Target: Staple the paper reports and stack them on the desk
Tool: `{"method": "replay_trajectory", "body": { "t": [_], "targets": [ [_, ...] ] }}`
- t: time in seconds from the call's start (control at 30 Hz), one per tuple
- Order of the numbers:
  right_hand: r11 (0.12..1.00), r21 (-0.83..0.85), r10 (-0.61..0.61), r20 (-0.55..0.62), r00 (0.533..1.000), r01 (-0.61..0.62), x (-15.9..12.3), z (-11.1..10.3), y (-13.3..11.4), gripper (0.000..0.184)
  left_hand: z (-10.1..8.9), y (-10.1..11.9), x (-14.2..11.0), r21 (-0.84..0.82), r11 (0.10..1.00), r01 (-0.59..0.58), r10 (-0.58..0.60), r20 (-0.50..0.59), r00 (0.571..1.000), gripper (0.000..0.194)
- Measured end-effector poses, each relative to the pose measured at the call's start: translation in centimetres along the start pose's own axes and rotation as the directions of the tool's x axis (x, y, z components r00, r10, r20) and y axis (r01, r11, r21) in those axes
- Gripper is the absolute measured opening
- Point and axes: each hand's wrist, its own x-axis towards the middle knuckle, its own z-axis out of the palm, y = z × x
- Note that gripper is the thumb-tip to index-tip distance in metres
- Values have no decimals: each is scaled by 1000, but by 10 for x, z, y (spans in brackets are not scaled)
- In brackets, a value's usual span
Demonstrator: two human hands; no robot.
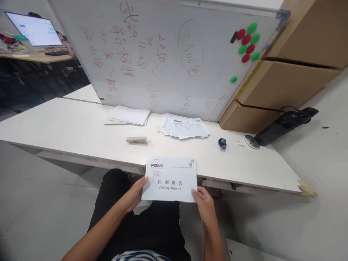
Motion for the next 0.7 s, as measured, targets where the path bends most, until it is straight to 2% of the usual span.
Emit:
{"method": "replay_trajectory", "body": {
  "t": [0.03, 0.1, 0.17, 0.23, 0.33, 0.4, 0.5, 0.57, 0.6, 0.7],
  "targets": [
    [999, -43, 18, 90, 996, -14, -4, -1, 1, 40, -2, 2, 0, -75, 997, 31, -27, 60, 998, 54],
    [992, -125, 61, 250, 966, -30, -9, -3, 4, 40, -7, 5, -2, -176, 982, 63, -49, 88, 995, 51],
    [988, -156, 70, 302, 951, -23, -9, -5, 7, 46, -12, 7, -6, -140, 988, 68, -56, 91, 994, 47],
    [988, -152, 28, 243, 970, 10, -2, -3, 4, 49, -17, 18, -9, -43, 999, 33, -28, 123, 992, 42],
    [979, -141, -130, 115, 985, 146, 14, 5, -20, 45, -25, 56, -8, 178, 974, -136, 118, 113, 987, 38],
    [943, -129, -302, 62, 951, 308, 26, 15, -49, 42, -30, 89, -1, 306, 920, -247, 243, 51, 969, 37],
    [844, -139, -514, 68, 855, 518, 43, 39, -91, 41, -37, 123, 20, 395, 827, -401, 450, -36, 892, 36],
    [811, -120, -557, 135, 819, 572, 56, 57, -104, 45, -41, 124, 35, 377, 818, -434, 491, -67, 869, 41],
    [817, -125, -542, 168, 824, 563, 62, 64, -104, 47, -43, 119, 42, 352, 834, -425, 479, -80, 874, 45],
    [862, -178, -441, 200, 875, 475, 81, 78, -89, 53, -49, 96, 55, 307, 876, -371, 410, -70, 910, 53]
  ]
}}
